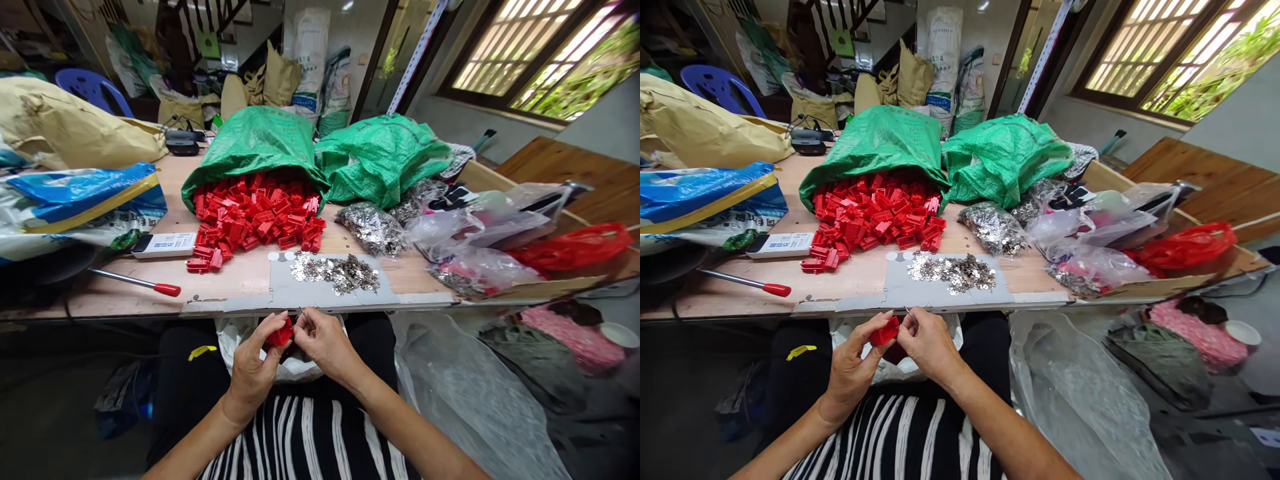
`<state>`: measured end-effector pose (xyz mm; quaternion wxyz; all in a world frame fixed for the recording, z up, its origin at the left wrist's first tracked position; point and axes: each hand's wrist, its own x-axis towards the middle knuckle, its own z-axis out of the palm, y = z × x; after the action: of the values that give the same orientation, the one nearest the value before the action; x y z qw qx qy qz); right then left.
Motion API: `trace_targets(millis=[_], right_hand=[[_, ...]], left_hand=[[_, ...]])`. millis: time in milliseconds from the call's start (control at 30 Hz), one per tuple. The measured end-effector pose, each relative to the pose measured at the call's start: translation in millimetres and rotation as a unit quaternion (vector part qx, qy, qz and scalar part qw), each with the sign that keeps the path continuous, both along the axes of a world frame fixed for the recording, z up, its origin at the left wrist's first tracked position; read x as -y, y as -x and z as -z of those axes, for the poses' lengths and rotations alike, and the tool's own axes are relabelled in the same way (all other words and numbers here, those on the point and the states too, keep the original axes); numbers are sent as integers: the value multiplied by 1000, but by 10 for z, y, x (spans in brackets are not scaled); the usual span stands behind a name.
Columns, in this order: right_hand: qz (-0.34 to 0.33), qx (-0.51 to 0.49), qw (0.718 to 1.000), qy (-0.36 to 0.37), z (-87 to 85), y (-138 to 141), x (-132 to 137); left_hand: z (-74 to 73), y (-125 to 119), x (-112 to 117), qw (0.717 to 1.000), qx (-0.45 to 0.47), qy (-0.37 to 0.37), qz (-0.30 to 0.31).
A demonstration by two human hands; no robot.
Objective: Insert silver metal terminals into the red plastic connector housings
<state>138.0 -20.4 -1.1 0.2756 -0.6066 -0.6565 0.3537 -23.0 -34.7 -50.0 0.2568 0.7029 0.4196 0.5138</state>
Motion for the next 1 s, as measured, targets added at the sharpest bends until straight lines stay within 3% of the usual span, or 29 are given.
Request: trace_targets(millis=[333,500,633,1000], right_hand=[[-74,51,995,33,-93,-65,-17],[-99,-36,993,60,-36,-152,-62],[-94,-108,986,85,24,-212,-98],[-105,-149,977,115,156,-177,-116]], left_hand=[[-6,20,28,996,38,66,48],[18,25,41,989,82,118,34],[27,28,49,989,82,118,28],[-45,9,82,994,58,84,34]])
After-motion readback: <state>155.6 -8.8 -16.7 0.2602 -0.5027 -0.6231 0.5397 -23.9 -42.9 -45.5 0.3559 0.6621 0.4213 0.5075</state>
